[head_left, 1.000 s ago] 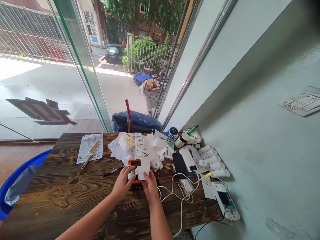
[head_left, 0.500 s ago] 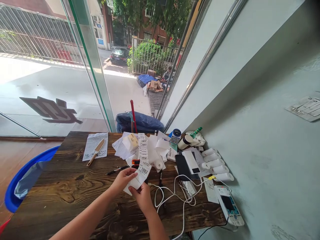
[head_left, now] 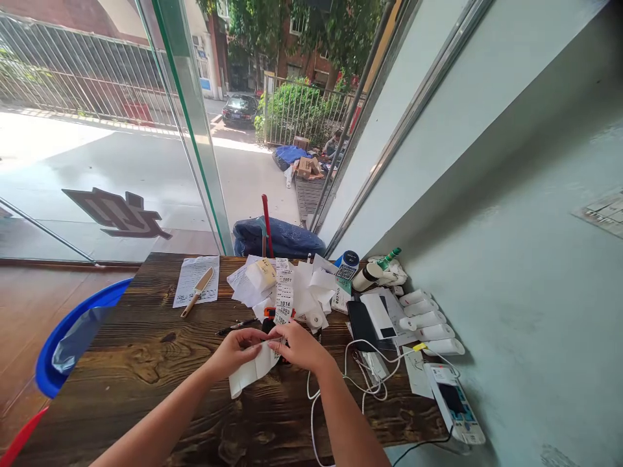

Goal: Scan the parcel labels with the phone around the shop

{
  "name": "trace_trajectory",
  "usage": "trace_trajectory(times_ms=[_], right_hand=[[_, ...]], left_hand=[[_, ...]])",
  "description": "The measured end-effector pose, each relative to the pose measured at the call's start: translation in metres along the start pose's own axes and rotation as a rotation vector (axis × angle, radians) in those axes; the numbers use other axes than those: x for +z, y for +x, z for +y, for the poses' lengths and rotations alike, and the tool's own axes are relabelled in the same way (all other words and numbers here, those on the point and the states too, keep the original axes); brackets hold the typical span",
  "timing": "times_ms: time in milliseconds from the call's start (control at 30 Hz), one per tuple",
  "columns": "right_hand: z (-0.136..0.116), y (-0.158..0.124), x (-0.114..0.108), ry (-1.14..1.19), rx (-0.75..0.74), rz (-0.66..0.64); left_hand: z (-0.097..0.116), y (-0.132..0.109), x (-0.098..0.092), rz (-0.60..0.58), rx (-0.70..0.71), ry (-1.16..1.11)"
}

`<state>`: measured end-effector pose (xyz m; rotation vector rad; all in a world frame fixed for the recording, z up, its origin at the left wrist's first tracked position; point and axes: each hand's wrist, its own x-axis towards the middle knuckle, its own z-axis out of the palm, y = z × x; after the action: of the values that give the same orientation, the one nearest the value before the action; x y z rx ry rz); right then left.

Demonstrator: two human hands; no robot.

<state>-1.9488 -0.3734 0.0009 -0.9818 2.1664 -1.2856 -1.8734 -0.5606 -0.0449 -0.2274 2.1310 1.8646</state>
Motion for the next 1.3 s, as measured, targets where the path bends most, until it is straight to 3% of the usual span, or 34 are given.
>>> trace_trajectory(times_ms=[167,533,667,767,1167,1300], right_hand=[[0.011,-0.002,0.005,-0.016,-0.009,-0.017],[0.009,-0.009,0.012,-0.046,-0.001,-0.093],[0.01,-0.011,0.01,0.029,-0.041,-0.103],[0.009,-0.013,0.008,0.103,-0.049,-0.072],[0.013,-0.01,0.008,0.267,0.004,0.024],[0.013,-0.009,0.0,0.27,0.065,-0.034]], left_hand=[[0.001,-0.001,-0.003,-0.036,-0.065,0.222],[0.023,-0.008,-0.004,-0.237,-0.029,0.395],[0.021,-0.007,-0.002,-0.358,-0.023,0.27],[0.017,-0.007,0.0,-0.387,-0.013,0.164],[-0.006,-0.006,0.002,-0.301,-0.141,-0.229],[-0.009,-0.007,-0.004,-0.307,-0.162,-0.245]])
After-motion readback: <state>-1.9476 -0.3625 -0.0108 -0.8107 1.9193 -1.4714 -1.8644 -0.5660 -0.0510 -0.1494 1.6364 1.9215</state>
